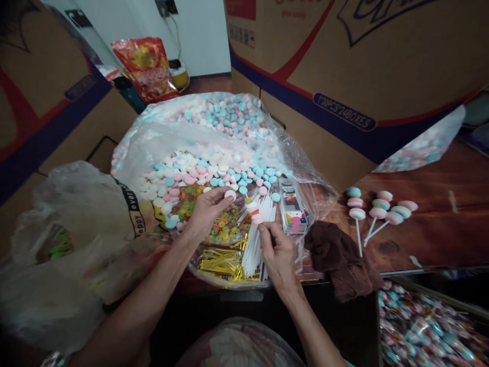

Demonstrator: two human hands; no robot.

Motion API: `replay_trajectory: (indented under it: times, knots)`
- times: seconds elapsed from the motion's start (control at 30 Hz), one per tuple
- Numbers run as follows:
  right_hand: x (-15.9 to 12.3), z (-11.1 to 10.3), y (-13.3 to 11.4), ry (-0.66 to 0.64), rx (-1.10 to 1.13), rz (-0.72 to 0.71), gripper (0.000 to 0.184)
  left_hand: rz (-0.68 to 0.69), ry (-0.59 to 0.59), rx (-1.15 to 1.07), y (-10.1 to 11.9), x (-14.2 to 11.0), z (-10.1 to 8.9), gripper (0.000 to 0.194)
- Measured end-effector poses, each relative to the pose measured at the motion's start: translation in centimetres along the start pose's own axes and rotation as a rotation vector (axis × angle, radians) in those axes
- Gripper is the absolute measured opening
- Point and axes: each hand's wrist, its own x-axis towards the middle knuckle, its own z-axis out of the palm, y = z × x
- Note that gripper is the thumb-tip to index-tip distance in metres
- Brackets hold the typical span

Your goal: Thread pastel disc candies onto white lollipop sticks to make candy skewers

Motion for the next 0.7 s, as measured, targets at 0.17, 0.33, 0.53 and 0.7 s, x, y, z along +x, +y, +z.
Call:
replay_trajectory:
  times: [0.17,0.33,0.53,0.7]
  knots:
    - [-0.5,0.4,-0.8,-0.081,-0.034,-0.049,0.023,-0.009,0.067,-0.039,0.4,-0.6,-0.3,0.027]
    - [-0.8,0.7,-0.7,-0.123,-0.033,-0.044,0.024,-0.105,0.069,-0.218,0.5,-0.8,-0.2,0.035]
    - [-0.7,1.0,-0.4,-0.148,-0.048,-0.029,0.025,-0.168,0.077,-0.32,0.8,-1.3,-0.4,0.037]
    - [-0.7,1.2,-0.4,-0.145,-0.033,-0.021,0.025,-0.169,0.078,-0.279,0.5,-1.3,-0.6,0.036]
